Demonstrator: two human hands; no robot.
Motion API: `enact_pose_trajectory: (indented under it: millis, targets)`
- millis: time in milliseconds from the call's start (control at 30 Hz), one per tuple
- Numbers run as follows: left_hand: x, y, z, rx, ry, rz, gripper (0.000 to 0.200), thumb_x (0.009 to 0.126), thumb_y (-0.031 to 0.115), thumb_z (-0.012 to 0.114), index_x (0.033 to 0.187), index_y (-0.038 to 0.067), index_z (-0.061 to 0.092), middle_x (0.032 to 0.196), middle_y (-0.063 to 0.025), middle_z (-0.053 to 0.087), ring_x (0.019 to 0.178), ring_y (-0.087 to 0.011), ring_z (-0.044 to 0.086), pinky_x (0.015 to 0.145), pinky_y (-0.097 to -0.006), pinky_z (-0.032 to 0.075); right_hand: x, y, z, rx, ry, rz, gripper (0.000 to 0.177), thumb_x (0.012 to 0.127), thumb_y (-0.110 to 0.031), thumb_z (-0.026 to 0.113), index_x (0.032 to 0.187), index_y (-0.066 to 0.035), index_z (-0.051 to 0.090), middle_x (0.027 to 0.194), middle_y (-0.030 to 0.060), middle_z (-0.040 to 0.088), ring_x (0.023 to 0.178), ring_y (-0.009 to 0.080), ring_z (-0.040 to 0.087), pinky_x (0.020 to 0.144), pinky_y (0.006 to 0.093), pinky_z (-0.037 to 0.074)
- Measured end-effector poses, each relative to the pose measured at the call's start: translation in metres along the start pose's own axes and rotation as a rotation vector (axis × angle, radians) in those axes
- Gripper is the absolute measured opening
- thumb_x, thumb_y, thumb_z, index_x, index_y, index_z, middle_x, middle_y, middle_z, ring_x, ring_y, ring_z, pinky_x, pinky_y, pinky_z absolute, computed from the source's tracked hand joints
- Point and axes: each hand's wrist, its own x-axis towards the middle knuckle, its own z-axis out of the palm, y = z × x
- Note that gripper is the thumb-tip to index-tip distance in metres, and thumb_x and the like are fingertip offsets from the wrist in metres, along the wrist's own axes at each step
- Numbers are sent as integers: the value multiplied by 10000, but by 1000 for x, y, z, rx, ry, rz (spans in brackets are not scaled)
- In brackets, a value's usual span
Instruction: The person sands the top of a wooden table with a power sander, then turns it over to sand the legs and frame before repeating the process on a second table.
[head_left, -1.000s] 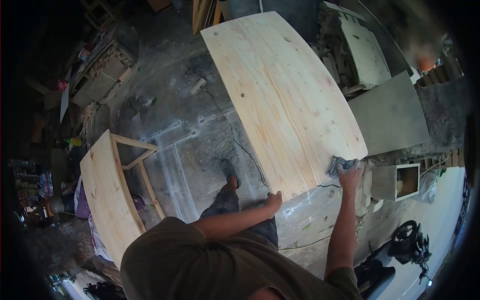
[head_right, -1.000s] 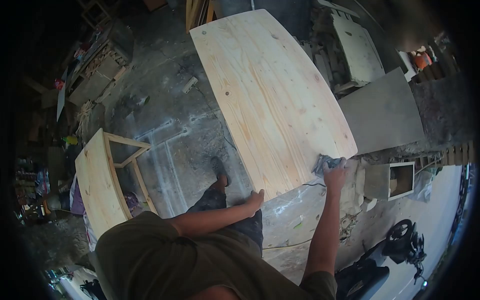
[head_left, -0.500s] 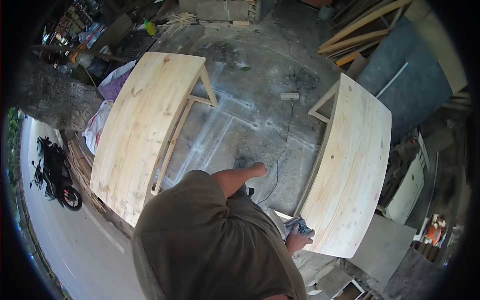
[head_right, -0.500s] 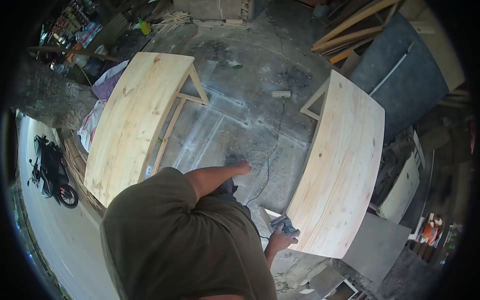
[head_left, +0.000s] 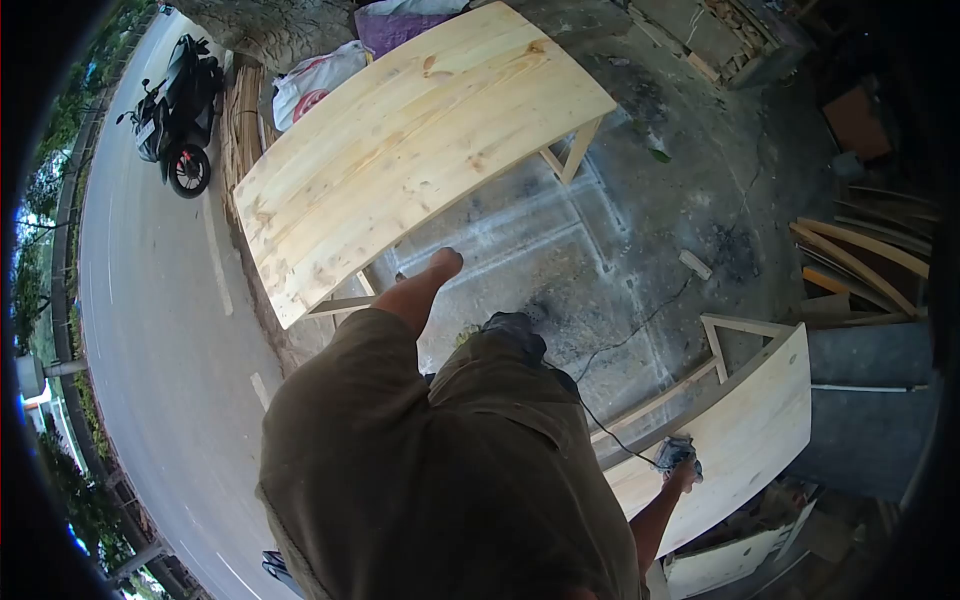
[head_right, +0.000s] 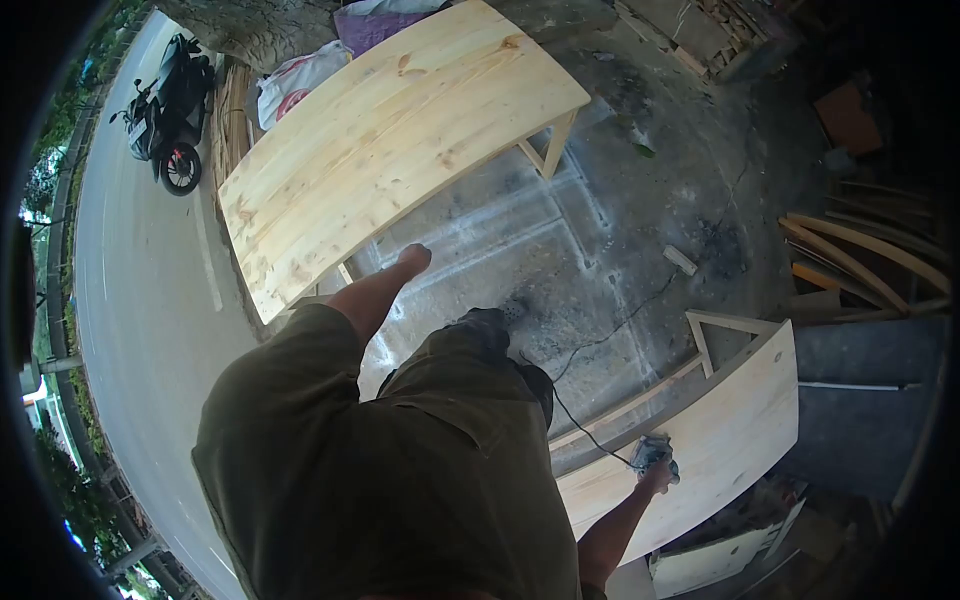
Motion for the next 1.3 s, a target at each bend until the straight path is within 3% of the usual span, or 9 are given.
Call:
enact_pose_trajectory:
  millis: [133, 300, 500, 567, 800, 867, 967, 1067, 1300]
  targets:
    - [-64, -28, 52, -185, -100, -268, 404, 939, 234, 506, 1018, -62, 771, 1151, -313, 741, 1043, -453, 743, 896, -533, 585, 48, -71, -21, -444, 78, -296, 394, 1103, -409, 465, 1494, -453, 460, 1308, 259, 461, 978, 417, 714, 825, 504, 614]
    - [-146, 37, 102, -365, -436, -539, 313, 954, 311, 643, 1023, 54, 807, 1111, -185, 767, 970, -320, 756, 780, -471, 607, 229, -139, 26, -311, 304, -326, 443, 1078, -510, 488, 1456, -280, 514, 1216, 196, 562, 951, 389, 708, 782, 537, 595]
    - [-118, 123, 137, -137, -474, -222, 602, 935, 567, 682, 1291, 88, 757, 1345, -187, 724, 1249, -350, 690, 1026, -480, 553, 362, -235, -23, -486, 387, -465, 280, 1048, -392, 520, 1188, -238, 707, 1139, -28, 721, 1040, 312, 632, 703, 525, 588]
    - [-105, 166, 112, 233, -353, 332, 429, 1004, 394, 591, 1226, 60, 745, 1266, -205, 734, 1201, -397, 688, 1014, -515, 546, 442, -257, -28, -458, 399, -411, 260, 1049, -382, 515, 1170, -267, 714, 1134, -6, 720, 1042, 309, 635, 704, 536, 588]
    - [-113, 332, -16, -306, 94, 314, 126, 916, 138, 605, 956, 38, 671, 1035, -209, 719, 1044, -424, 697, 886, -519, 561, 528, -313, -97, -615, 372, -600, 256, 1060, -356, 499, 1267, -370, 649, 1149, 58, 716, 1171, 360, 630, 707, 599, 575]
    - [-106, 349, -18, -347, 37, 211, 127, 920, 132, 611, 964, 36, 681, 1034, -197, 726, 1039, -416, 703, 879, -519, 566, 526, -319, -104, -668, 335, -778, 279, 1105, -364, 441, 1337, -423, 584, 1256, 125, 675, 1271, 394, 601, 698, 604, 574]
    - [-56, 317, 24, 64, -58, 470, 260, 981, 248, 577, 1054, 54, 733, 1072, -188, 750, 1042, -406, 720, 909, -535, 567, 461, -322, -101, -873, 477, -998, 643, 1044, -610, 486, 1322, -37, 584, 1279, 240, 656, 1125, 387, 696, 848, 545, 577]
    - [-37, 329, 50, 313, -315, 401, 381, 993, 392, 562, 1113, 84, 752, 1134, -202, 760, 1084, -404, 725, 942, -545, 563, 379, -312, -60, 67, 303, -697, 925, 902, -651, 727, 1349, 95, 414, 1227, 290, 646, 1051, 486, 713, 863, 532, 610]
    - [55, 351, 51, 618, -652, 630, 470, 1008, 479, 548, 1229, 102, 721, 1199, -201, 758, 1131, -381, 723, 960, -517, 559, 109, -262, -105, 288, 94, -404, 781, 835, -358, 784, 1476, -69, 445, 1162, 332, 536, 1001, 555, 678, 854, 607, 591]
